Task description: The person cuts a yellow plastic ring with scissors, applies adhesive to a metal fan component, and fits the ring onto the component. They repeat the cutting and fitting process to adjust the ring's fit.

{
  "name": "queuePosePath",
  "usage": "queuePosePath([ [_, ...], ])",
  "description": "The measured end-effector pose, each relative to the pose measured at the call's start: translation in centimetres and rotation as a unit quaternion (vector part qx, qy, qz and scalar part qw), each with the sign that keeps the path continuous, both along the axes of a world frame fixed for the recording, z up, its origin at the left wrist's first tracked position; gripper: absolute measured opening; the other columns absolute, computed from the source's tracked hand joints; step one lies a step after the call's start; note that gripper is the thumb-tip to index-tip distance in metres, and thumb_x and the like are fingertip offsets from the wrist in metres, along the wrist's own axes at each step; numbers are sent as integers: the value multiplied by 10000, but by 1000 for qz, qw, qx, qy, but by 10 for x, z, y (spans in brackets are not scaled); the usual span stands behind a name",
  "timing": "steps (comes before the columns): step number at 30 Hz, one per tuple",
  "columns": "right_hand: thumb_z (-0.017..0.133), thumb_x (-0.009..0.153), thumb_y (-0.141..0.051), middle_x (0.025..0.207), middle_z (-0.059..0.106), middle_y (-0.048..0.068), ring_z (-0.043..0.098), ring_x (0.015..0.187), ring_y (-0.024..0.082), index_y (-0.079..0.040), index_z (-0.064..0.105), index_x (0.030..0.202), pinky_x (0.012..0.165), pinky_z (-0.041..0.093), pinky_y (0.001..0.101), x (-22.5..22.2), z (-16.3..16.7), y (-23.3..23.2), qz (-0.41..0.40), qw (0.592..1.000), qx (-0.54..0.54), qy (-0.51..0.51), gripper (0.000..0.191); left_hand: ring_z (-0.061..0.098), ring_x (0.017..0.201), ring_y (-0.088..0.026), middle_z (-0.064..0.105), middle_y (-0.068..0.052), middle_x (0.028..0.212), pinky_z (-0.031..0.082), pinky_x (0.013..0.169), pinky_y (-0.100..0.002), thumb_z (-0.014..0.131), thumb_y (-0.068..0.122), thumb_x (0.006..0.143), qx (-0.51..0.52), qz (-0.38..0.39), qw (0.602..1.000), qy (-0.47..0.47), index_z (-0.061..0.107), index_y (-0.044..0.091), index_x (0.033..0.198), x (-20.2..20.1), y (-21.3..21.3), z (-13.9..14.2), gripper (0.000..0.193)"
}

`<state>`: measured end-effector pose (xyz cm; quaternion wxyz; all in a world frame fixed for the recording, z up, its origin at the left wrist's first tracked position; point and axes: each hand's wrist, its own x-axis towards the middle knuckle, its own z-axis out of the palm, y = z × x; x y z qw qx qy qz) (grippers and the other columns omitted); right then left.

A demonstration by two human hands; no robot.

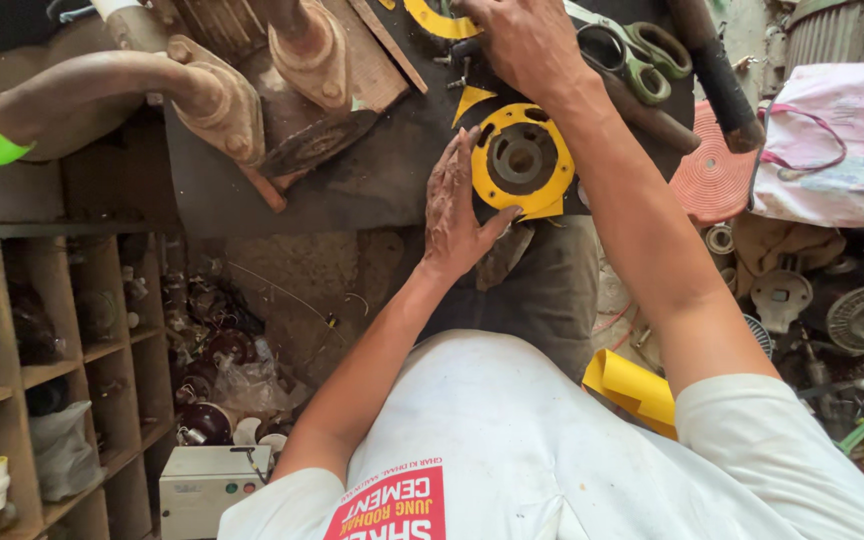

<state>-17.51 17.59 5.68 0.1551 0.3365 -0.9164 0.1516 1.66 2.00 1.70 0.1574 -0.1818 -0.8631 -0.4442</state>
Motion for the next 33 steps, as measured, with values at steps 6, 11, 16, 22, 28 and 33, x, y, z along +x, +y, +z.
queuePosePath([
  [6, 799, 872, -48, 1141, 728, 51, 662, 1106, 282, -143, 748, 1208, 932, 505, 442, 43, 43, 33, 23, 998, -54, 18, 353, 354, 1543, -415, 361, -202, 1648, 282, 1292, -500, 839, 327, 901, 20, 1, 1000, -14, 91, -24, 1641, 4, 4, -4, 1110],
  [11, 782, 911, -9, 1237, 714, -3, 665, 1122, 234, -156, 755, 1169, 950, 537, 394, 92, 75, 60, 50, 998, -34, 22, 298, 365, 1527, -419, 356, -214, 1634, 294, 1277, -494, 872, 344, 862, 5, 18, 1000, -8, 128, 8, 1635, 3, 5, -10, 1124],
  [16, 778, 897, -27, 1358, 707, -8, 683, 1134, 210, -153, 748, 1170, 952, 545, 377, 130, 88, 85, 67, 997, 32, -17, 303, 385, 1512, -412, 373, -217, 1610, 307, 1270, -482, 905, 332, 828, 30, 21, 999, -25, 150, 34, 1631, 3, 6, -7, 1142],
  [22, 731, 763, -11, 1426, 650, -3, 687, 1183, 227, -147, 747, 1204, 1022, 544, 384, 142, 88, 100, 55, 993, 89, -47, 462, 407, 1516, -385, 414, -182, 1617, 285, 1290, -493, 906, 263, 817, 71, 6, 997, -32, -20, 33, 1656, 2, 4, 4, 1270],
  [28, 802, 889, -203, 1468, 575, 103, 669, 1125, 290, -101, 730, 1156, 974, 523, 417, 141, 87, 98, 91, 994, 54, -34, 295, 432, 1506, -372, 431, -185, 1601, 298, 1293, -483, 858, 136, 812, 94, -7, 995, -38, -30, 42, 1657, 0, 0, 11, 1229],
  [33, 786, 855, -226, 1453, 586, 70, 666, 1161, 254, -125, 735, 1107, 1036, 514, 413, 138, 80, 95, 99, 988, 115, -35, 277, 438, 1523, -361, 426, -186, 1623, 314, 1306, -478, 794, 52, 835, 95, -15, 994, -42, -42, 55, 1669, 1, -4, 13, 1181],
])
